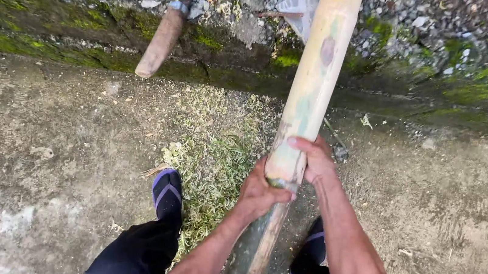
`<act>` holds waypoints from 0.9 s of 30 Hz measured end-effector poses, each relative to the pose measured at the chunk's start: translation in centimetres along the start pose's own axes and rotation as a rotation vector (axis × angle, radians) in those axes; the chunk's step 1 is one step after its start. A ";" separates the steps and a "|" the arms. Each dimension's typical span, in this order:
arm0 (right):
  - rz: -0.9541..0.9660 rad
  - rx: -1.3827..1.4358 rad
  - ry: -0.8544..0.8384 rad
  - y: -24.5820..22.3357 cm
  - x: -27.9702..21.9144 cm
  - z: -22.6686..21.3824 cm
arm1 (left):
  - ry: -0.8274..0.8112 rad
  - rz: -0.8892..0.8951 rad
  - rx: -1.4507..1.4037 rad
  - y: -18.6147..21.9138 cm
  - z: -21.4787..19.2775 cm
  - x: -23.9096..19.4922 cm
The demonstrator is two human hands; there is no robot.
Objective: Shaving and shaping a bamboo pole with a machete.
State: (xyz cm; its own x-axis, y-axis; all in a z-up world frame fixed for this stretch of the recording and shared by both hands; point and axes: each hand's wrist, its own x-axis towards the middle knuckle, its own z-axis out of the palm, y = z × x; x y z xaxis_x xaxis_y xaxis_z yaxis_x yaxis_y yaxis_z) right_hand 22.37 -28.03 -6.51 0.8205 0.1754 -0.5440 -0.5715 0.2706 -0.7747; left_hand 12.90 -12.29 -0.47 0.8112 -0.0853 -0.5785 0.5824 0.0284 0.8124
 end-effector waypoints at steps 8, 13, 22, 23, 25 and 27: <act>-0.092 0.045 -0.043 -1.3 0.5 0.9 | -0.005 0.014 0.142 0.7 -0.6 2.1; -0.143 0.050 0.013 1.7 -0.6 0.0 | 0.004 0.041 0.174 -2.7 -0.5 3.1; 0.131 -0.367 0.031 7.4 -13.5 1.5 | -0.036 0.011 0.015 -0.8 -0.8 2.4; 0.216 -0.318 0.029 9.3 -15.1 2.2 | -0.019 0.028 0.031 -0.9 -0.8 2.0; 0.294 -0.272 0.024 15.1 -17.5 2.3 | -0.001 0.054 0.046 -1.3 -0.8 1.6; 0.265 -0.069 0.070 23.3 -19.8 1.2 | 0.031 0.024 0.139 -2.3 -0.8 1.0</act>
State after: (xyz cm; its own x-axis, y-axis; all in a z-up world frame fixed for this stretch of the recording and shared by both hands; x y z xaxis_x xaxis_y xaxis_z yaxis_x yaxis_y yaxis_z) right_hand -7.18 -24.06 -13.46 0.6406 0.1652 -0.7499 -0.7677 0.1586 -0.6209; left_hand 12.44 -11.61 -2.98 0.8275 -0.0553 -0.5587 0.5514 -0.1079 0.8273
